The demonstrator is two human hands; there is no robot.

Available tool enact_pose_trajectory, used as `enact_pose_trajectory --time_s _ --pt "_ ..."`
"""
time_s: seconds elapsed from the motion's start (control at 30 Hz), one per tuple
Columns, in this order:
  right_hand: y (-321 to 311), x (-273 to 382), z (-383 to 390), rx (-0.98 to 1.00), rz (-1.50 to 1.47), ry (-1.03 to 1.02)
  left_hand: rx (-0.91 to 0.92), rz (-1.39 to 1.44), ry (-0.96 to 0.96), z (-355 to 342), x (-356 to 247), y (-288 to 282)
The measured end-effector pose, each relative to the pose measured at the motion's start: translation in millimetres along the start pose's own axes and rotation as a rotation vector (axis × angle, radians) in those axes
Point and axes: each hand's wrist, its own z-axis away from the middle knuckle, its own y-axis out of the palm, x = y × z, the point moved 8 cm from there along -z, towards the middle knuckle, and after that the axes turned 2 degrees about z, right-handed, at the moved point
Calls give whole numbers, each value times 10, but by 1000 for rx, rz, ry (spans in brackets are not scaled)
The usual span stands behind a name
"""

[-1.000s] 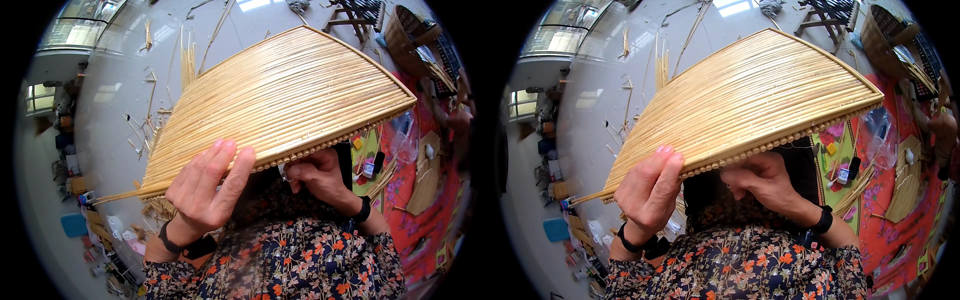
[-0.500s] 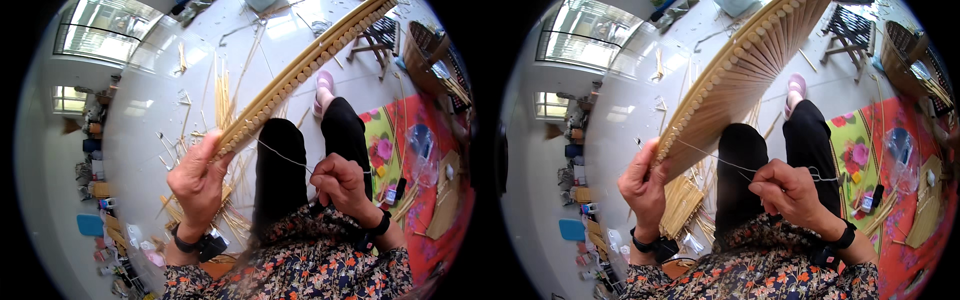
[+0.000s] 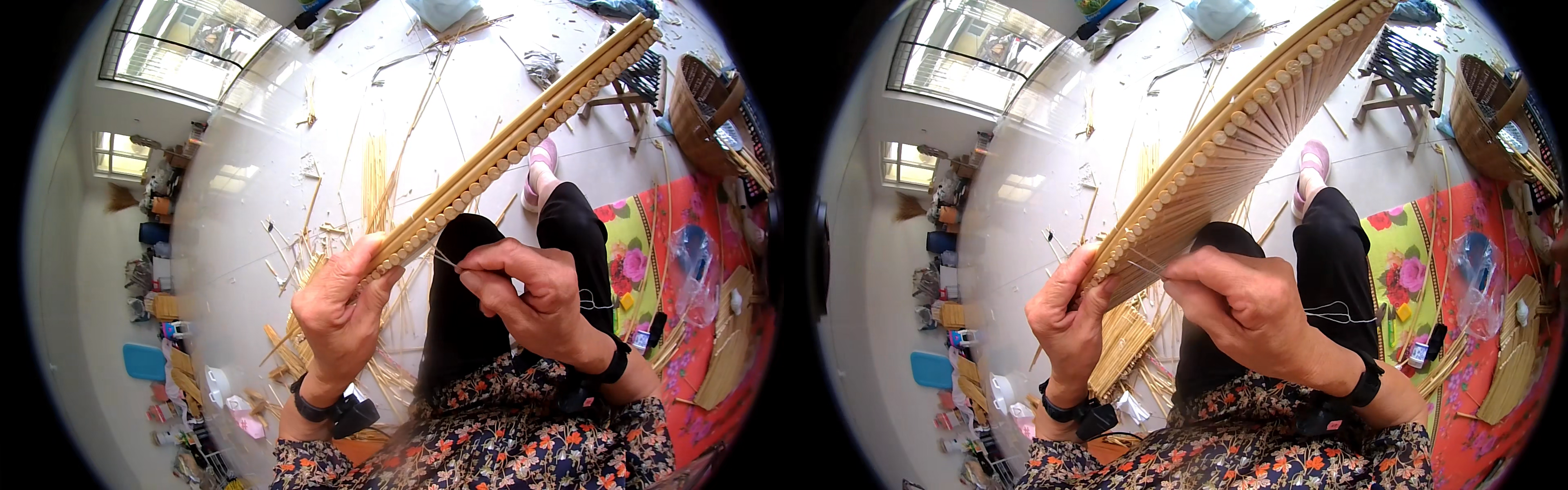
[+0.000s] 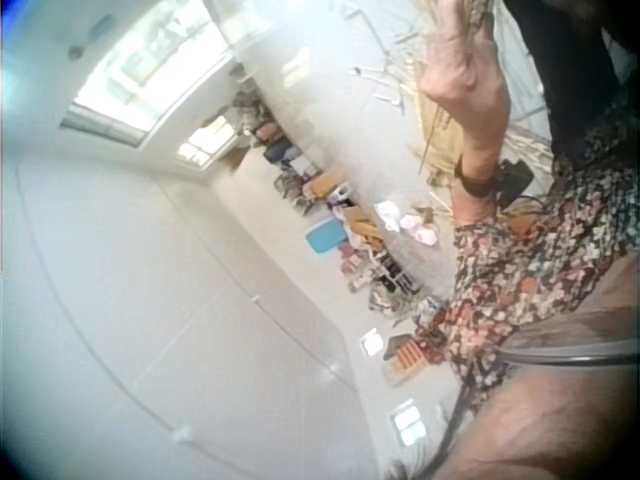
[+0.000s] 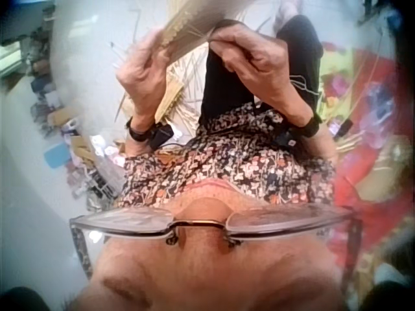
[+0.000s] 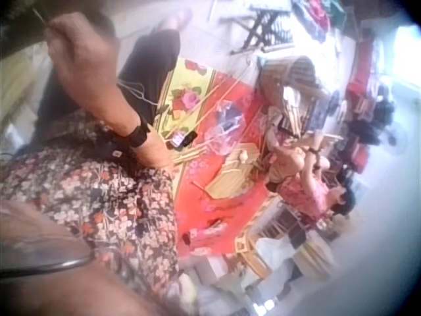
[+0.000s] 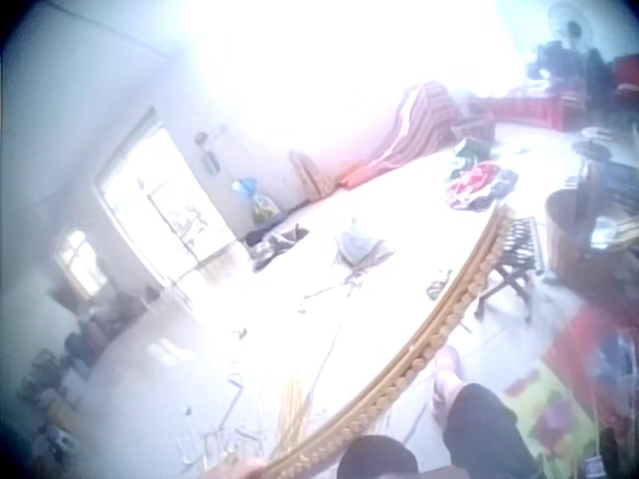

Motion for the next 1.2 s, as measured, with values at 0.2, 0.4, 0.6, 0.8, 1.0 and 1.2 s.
enact_pose_trajectory --time_s 0.2,0.4,0.6,0.8,1.0,1.2 --pt "-9 27 -12 -25 22 -63 -3 1 13 6 -36 2" --pt "-9 29 5 -8 80 -57 3 21 7 7 -27 13" --pt "-1 19 6 -9 87 -52 7 32 21 13 -32 22" --pt "-63 75 47 16 108 -1 38 6 70 46 -135 57" --pt "-114 -87 212 54 -276 469 77 -96 203 106 -280 129" --pt "-160 -189 477 55 -434 737 124 -186 299 218 -383 210"
